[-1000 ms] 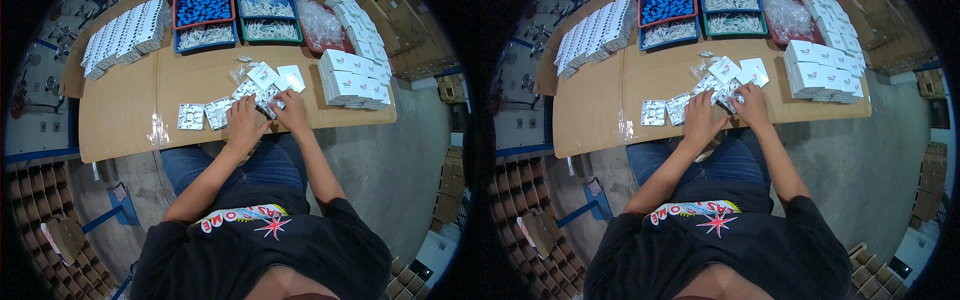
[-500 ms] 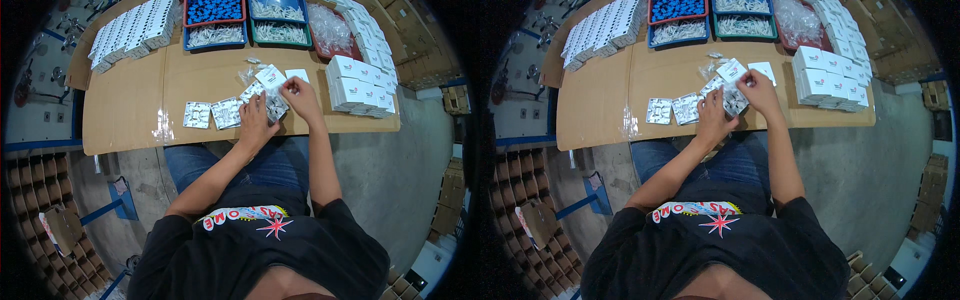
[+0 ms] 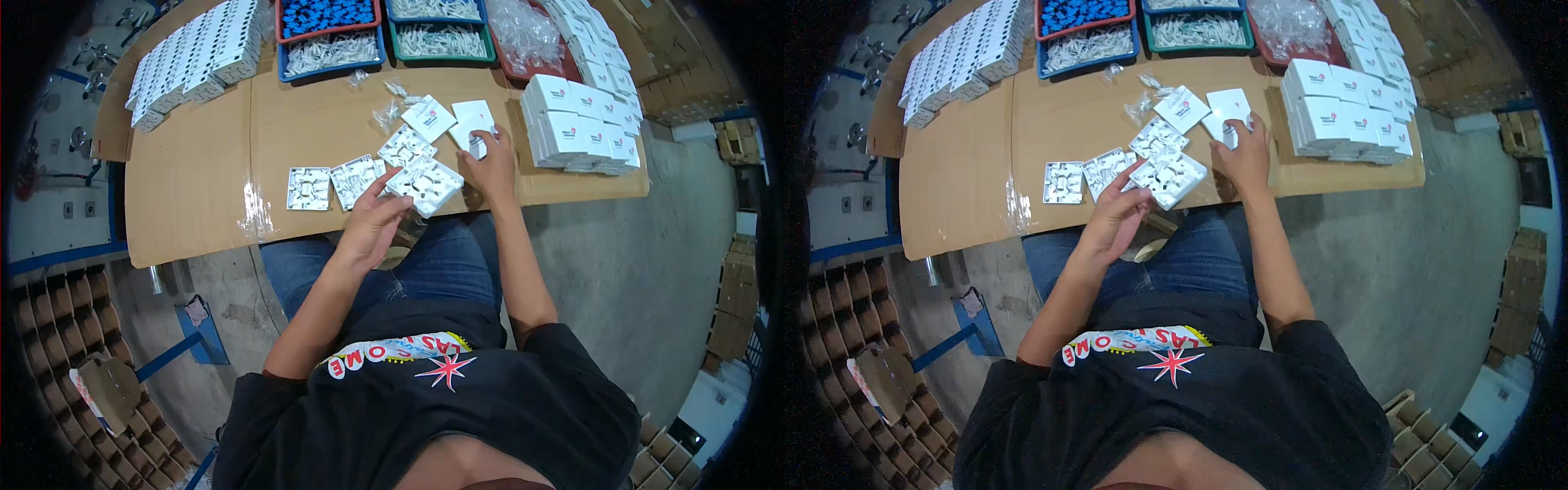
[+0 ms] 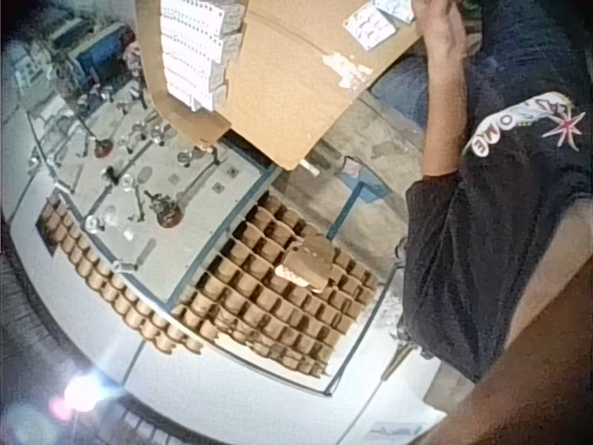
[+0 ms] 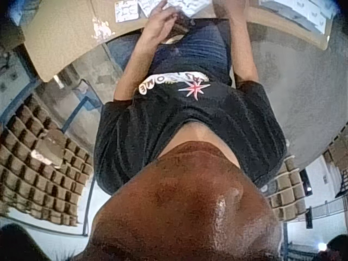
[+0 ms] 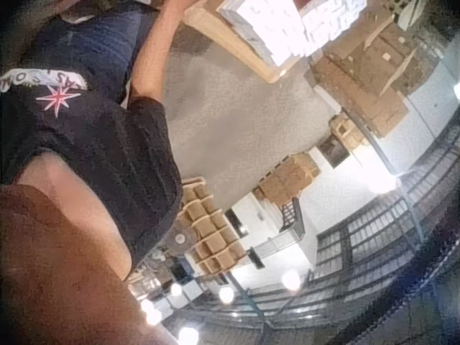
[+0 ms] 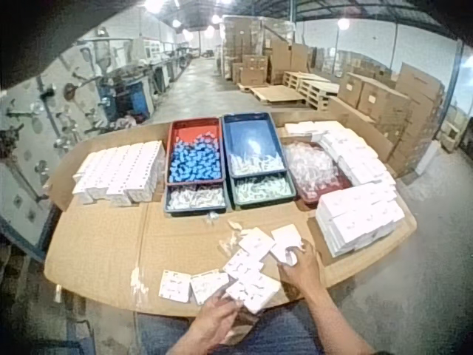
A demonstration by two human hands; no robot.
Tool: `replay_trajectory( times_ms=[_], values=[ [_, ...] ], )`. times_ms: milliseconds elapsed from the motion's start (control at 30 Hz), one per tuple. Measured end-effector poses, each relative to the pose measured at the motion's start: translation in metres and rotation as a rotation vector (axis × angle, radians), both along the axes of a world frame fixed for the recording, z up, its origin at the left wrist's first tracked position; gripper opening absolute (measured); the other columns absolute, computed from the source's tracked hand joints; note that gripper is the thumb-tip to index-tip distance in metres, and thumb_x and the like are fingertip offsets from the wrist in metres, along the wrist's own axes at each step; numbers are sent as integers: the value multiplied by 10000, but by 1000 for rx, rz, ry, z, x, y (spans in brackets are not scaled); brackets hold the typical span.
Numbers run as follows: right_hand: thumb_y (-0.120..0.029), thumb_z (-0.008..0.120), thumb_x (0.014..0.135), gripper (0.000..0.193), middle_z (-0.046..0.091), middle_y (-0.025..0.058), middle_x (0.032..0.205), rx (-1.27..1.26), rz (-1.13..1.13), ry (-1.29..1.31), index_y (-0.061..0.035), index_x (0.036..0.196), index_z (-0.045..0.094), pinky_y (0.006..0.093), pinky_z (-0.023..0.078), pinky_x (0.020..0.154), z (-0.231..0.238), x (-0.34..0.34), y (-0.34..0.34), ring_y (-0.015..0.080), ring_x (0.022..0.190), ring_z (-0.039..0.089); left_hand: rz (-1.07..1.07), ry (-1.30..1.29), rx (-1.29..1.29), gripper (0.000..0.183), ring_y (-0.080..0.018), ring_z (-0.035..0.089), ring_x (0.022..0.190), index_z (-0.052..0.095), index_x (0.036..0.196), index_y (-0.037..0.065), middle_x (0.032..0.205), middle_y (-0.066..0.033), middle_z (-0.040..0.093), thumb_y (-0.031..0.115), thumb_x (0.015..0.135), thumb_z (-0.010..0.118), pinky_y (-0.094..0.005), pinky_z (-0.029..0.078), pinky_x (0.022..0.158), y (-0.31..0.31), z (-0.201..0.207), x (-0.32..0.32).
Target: The person packs small white boxes by hand with plastic components.
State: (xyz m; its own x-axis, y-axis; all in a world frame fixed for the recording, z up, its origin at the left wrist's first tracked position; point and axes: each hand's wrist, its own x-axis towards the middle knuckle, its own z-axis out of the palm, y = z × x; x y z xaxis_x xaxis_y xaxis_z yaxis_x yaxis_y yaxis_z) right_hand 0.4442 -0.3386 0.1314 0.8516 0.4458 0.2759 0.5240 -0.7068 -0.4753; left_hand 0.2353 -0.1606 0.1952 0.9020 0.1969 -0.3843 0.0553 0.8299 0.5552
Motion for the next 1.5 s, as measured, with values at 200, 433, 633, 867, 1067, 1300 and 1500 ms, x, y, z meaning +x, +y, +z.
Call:
replay_trajectory(
  times_ms=[200,433,633,867,1067,1300,1500],
  values=[
    [-273,850,738,528,560,182,1302,28,-50,95,-72,1191,666,469,463,1023,8,3,1,385,1231,523,-60,-62,-193,489,-166,603,1038,505,1402,45,1175,-90,647,45,943,674,-299,499,919,-2,-21,-2],
    [-170,852,762,664,540,210,1239,478,-211,-195,9,1310,523,470,475,988,4,-15,24,393,1153,561,-197,-219,1580,547,-383,466,1293,543,1338,58,1386,-177,470,86,837,760,-444,436,1064,-71,-54,17],
    [-162,769,912,591,597,153,1300,922,-29,258,29,1393,484,327,480,1012,-4,-26,6,206,1184,591,-153,-44,1667,603,-398,463,1279,546,1369,46,1382,-178,477,56,813,778,-458,434,1066,-73,-44,15],
    [-213,579,991,551,584,195,1348,1384,45,903,-45,1489,414,442,514,998,22,-33,-6,316,1214,618,-263,-57,1973,695,-422,458,1267,523,1430,76,1384,-176,495,343,840,775,-494,404,1061,-55,-40,13],
    [-427,515,962,726,460,281,1494,1471,301,1292,-119,1587,309,579,434,1107,51,-42,-10,458,1350,496,-40,-23,1338,559,-341,545,1178,486,1448,69,1317,-180,550,243,933,617,-446,448,1021,-46,-39,17],
    [-367,463,1070,577,577,181,1390,1156,325,1270,-9,1519,397,445,482,1086,108,-69,20,282,1295,577,176,-241,-133,590,-315,637,1212,454,1459,19,1363,-208,612,399,1059,247,-495,527,1016,-12,20,17],
    [-280,526,1074,480,623,101,1335,1027,274,1135,12,1453,492,301,484,999,112,-95,48,152,1198,611,320,-163,73,667,-314,651,1189,459,1465,22,1314,-190,652,508,1064,243,-475,518,1029,-2,36,16]
  ],
)
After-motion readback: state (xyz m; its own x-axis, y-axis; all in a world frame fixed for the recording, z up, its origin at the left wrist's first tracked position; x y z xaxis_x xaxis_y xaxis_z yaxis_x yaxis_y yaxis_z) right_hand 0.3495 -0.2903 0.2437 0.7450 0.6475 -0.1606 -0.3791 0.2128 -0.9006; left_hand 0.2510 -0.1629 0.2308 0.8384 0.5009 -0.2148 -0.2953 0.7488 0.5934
